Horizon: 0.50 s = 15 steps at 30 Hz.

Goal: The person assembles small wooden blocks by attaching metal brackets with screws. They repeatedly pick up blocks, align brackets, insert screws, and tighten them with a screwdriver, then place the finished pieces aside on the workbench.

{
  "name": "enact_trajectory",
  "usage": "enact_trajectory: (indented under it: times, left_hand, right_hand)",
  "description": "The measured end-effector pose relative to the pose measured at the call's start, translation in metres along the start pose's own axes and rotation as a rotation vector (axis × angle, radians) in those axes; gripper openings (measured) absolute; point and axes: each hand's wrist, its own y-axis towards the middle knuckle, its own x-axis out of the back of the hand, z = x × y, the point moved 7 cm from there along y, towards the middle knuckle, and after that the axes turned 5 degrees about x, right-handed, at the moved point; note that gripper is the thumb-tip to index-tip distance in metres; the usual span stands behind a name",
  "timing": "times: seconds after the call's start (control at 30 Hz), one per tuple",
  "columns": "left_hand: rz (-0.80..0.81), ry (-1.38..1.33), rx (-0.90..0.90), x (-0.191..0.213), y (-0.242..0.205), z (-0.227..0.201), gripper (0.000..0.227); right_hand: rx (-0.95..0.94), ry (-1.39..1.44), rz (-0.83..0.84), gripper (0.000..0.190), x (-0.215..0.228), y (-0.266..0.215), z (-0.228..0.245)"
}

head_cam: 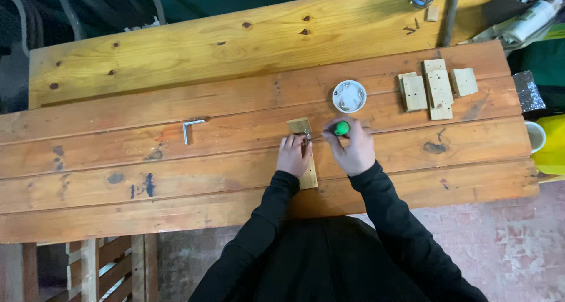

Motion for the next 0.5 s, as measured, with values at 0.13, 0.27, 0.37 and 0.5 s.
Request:
enact_trajectory:
  times: [0.13, 0.27, 0.37, 0.5]
  left_hand:
    - [0.056, 0.009, -0.013, 0.001, 0.002, -0.002, 0.021]
    - [0.061, 0.032, 0.047, -0.013, -0.004, 0.006, 0.033]
    - [0.123, 0.045, 0.094, -0.014, -0.004, 0.009, 0.038]
    - [0.186, 0.018, 0.132, -0.009, 0.0, 0.005, 0.035]
  right_hand:
    - [-0.131, 0.079, 0.005, 0.032, 0.014, 0.003, 0.004]
    - [-0.129, 0.068, 0.002, 0.032, 0.001, -0.005, -0.007]
    - [-0.102, 0.063, 0.002, 0.031, -0.003, -0.009, -0.011]
    - [-0.093, 0.095, -0.075, 0.031, 0.01, -0.006, -0.002]
